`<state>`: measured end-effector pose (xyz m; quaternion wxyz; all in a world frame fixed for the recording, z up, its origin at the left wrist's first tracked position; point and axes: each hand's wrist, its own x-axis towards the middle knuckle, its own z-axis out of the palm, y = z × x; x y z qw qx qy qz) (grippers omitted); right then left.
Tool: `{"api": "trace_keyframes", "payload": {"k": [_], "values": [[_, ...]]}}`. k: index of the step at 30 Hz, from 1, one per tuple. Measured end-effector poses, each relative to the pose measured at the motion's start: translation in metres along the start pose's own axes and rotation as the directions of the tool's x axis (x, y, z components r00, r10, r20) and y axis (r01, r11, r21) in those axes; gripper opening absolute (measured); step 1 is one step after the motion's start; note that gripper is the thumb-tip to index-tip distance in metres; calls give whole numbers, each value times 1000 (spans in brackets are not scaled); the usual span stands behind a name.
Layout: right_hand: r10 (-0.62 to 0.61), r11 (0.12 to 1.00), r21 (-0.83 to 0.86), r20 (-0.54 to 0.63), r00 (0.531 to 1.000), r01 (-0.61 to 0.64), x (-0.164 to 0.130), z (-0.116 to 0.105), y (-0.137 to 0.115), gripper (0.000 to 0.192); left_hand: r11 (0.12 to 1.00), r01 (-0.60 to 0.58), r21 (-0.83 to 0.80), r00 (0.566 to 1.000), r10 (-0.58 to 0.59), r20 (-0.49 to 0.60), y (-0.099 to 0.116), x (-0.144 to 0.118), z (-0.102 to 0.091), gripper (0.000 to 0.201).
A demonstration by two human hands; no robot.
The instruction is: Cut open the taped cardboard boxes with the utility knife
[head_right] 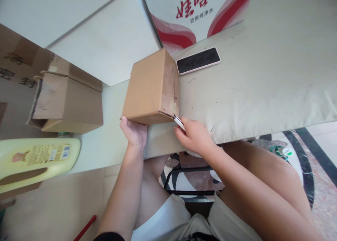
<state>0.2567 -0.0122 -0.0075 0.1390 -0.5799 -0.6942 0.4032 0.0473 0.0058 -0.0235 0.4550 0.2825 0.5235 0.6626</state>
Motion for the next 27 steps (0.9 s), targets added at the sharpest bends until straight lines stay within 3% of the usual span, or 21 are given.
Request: {"api": "trace_keyframes", "payload": {"k": [27], "values": [[1,1000,-1,-1,1000,-1,2,0,-1,18,1000,-4,22,1000,3,14,-2,-1,-2,75]]}}
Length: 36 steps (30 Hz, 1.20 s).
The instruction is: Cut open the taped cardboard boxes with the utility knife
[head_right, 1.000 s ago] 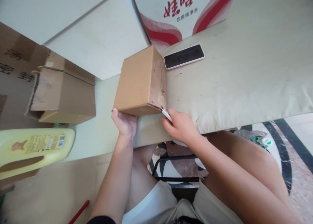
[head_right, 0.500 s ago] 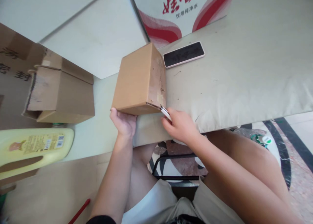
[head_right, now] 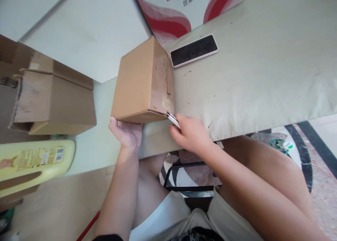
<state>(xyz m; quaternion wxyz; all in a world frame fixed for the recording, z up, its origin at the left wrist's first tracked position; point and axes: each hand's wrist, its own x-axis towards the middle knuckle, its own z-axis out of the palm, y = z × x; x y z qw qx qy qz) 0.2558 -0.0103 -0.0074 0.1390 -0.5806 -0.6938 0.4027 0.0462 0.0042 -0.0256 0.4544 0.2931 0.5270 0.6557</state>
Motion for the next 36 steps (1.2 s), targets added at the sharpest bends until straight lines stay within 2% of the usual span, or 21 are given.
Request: {"api": "trace_keyframes", "payload": {"k": [8,16,30,36], "values": [[-10,1000,9,1,1000,10,0,2,4,18,999,-37,39,999,36,30,0,-1,2,76],[15,1000,-23,25,1000,-14,-1,0,-1,17,999,-22,32,1000,22,9,-4,1,-1,76],[21,1000,-15,1,1000,-21,-2,0,-3,19,1000,-3,9,1000,3,-15,-3,2,-1,80],[10,1000,-8,-10,1000,-10,-3,-1,-3,19,1000,-14,26,1000,13,7,-3,3,-3,80]]}}
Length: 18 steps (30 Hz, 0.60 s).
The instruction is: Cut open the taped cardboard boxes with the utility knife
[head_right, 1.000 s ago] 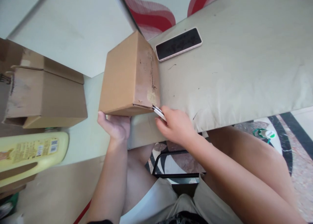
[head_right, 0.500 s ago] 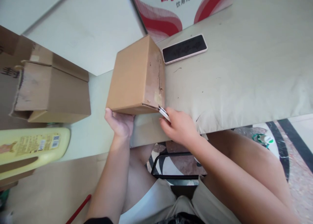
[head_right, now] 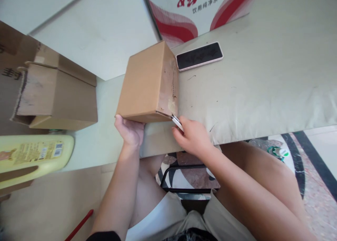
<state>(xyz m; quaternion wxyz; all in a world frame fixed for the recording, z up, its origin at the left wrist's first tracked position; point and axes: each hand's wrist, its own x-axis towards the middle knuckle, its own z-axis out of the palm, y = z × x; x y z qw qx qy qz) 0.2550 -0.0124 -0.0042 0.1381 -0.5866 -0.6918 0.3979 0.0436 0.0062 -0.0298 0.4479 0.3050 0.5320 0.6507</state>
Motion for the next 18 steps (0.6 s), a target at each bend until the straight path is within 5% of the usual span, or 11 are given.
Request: {"api": "trace_keyframes", "payload": {"k": [18], "values": [[6,1000,-13,-18,1000,-7,0,0,-1,16,1000,3,-18,1000,-3,3,0,-1,1,79]]}}
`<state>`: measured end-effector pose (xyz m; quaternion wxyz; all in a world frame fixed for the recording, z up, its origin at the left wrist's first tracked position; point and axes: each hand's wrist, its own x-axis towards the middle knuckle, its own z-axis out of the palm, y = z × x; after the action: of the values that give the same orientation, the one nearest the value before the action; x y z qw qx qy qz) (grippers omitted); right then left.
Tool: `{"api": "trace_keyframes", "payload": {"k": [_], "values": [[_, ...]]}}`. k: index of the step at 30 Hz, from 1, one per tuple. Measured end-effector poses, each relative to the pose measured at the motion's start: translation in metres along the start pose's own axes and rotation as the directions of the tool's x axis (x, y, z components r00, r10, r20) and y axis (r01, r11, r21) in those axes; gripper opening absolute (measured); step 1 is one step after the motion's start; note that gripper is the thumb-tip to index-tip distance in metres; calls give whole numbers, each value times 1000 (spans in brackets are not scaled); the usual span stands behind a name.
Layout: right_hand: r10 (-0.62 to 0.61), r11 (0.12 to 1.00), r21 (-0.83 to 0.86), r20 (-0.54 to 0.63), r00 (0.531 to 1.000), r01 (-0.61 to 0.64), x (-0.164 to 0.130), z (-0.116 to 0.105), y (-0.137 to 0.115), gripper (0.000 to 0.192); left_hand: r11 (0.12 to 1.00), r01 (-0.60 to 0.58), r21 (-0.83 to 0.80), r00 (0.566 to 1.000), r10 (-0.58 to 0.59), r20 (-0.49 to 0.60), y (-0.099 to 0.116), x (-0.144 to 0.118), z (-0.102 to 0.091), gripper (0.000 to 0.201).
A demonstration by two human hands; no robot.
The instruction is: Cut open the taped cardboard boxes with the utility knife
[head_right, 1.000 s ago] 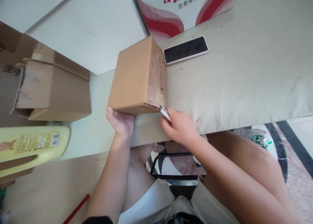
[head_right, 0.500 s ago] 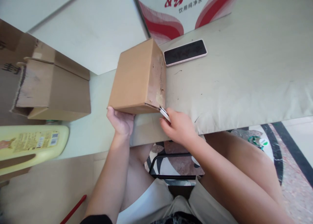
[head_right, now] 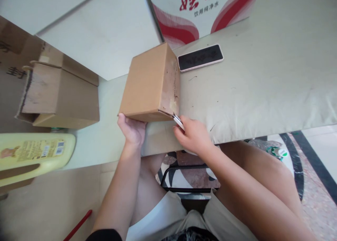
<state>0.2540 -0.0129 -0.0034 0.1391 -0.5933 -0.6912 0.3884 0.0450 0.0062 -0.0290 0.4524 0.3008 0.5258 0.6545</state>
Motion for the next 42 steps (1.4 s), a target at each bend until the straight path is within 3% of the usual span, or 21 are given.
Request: {"api": "trace_keyframes", "payload": {"k": [42], "values": [[6,1000,-1,16,1000,-6,0,0,0,18,1000,0,0,1000,0,-12,0,0,1,79]]}}
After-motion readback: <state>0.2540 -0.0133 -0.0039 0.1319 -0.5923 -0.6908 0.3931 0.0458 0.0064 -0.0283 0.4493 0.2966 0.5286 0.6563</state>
